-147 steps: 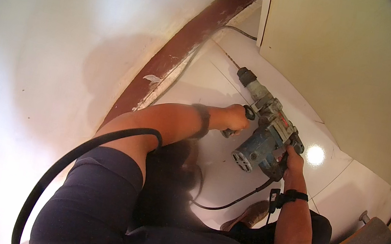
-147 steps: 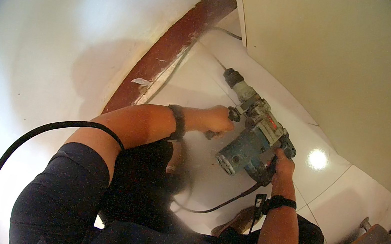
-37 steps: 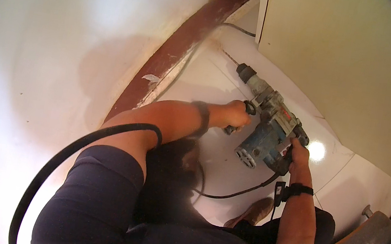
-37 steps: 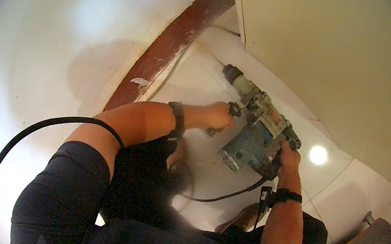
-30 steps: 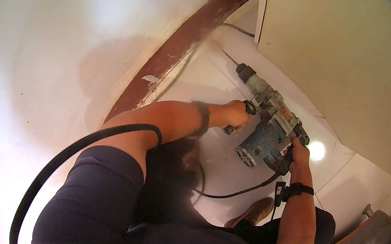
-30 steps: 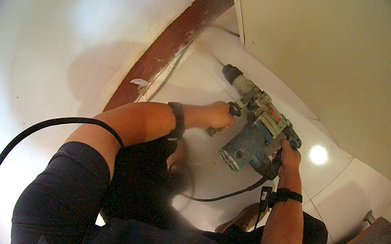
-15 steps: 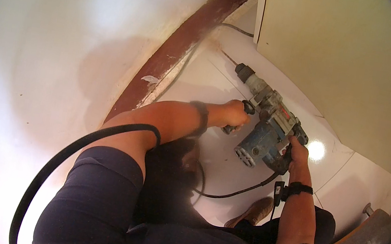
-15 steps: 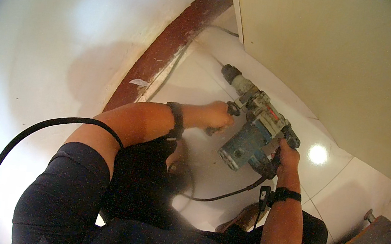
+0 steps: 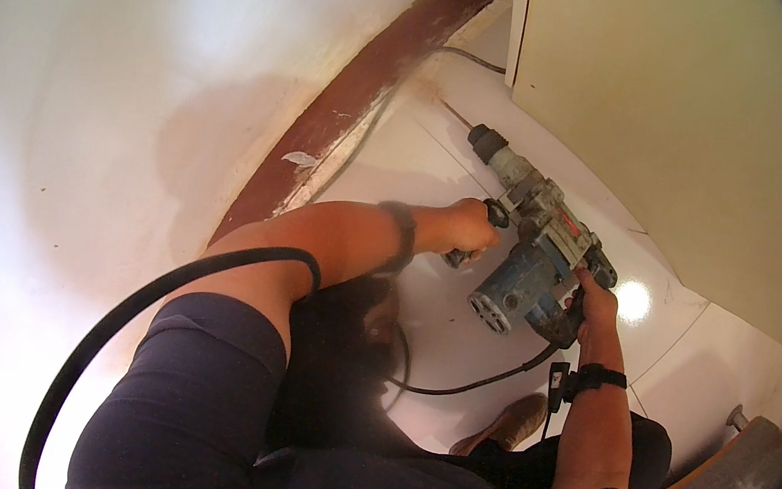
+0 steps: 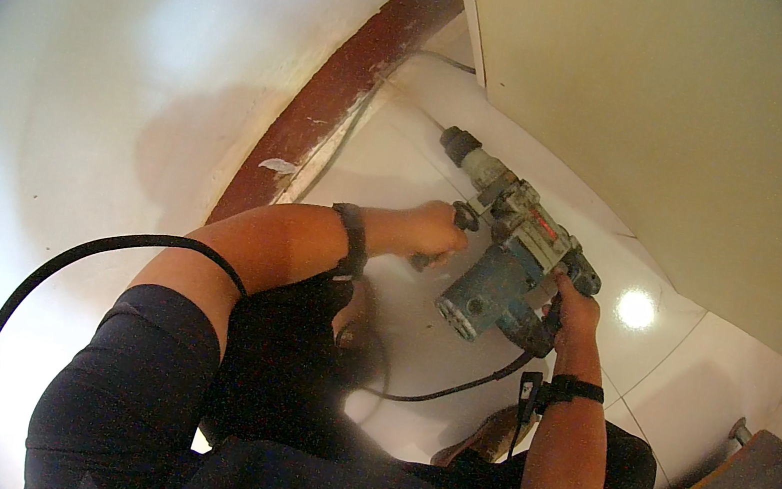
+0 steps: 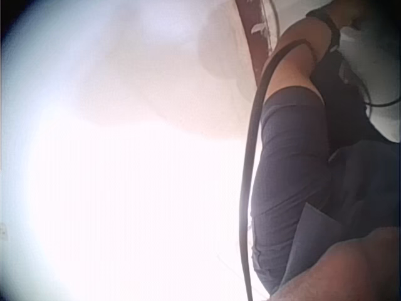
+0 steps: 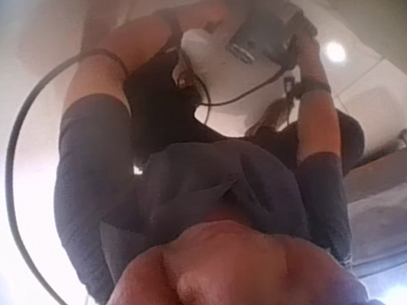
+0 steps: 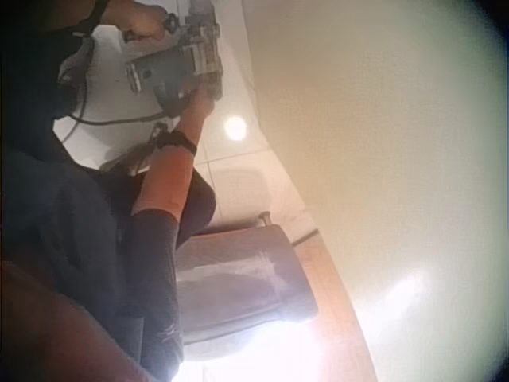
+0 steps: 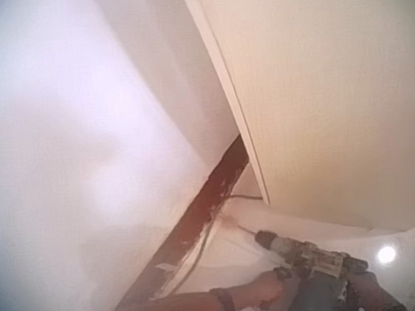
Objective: The person uses a soldering tool and a screwdriver to work on a wire at the base of a wall, then uses a hammer drill to make a hole in the wall near the corner.
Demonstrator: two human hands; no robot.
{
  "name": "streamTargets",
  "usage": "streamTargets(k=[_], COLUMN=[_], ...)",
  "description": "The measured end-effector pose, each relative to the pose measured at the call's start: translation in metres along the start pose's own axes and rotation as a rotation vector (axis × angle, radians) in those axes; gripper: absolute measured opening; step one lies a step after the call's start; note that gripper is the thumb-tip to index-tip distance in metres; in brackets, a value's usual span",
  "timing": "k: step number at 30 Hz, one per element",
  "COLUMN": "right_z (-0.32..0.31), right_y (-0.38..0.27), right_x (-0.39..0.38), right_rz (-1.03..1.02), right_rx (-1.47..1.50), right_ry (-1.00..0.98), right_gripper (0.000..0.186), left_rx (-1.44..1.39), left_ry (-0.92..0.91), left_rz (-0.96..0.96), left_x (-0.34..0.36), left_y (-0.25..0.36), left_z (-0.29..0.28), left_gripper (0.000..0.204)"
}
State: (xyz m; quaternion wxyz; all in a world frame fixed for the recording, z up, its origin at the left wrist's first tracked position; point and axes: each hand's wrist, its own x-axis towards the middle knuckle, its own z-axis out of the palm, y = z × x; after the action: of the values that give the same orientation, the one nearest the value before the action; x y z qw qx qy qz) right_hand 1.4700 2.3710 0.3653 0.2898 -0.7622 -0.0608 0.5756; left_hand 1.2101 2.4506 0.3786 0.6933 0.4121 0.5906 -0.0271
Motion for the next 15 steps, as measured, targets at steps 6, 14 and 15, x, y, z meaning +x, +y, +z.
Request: streamTargets(k=[6,14,15], right_z=[0.001,-0.002,-0.003], right_y=[-0.003,0.0,0.001], right_x=[-0.005,0.003,0.004], right_rz=[0.009,-0.001,-0.001], right_rx=[0.039,-0.001,-0.001], right_ry=[-0.005,0.012,0.014], right_gripper=[0.026,0.023,0.023], left_rx=[0.018,-0.047,-0.049], left_ry=[-0.022,-0.007,-0.008], left_rz=[-0.005,-0.014,-0.012], left_x=[-0.002,-0.004,-0.004], left_y=[0.002,0.003,0.003], left_z=[-0.002,-0.002,-0.001], left_gripper=[0.019,0.016,0.016])
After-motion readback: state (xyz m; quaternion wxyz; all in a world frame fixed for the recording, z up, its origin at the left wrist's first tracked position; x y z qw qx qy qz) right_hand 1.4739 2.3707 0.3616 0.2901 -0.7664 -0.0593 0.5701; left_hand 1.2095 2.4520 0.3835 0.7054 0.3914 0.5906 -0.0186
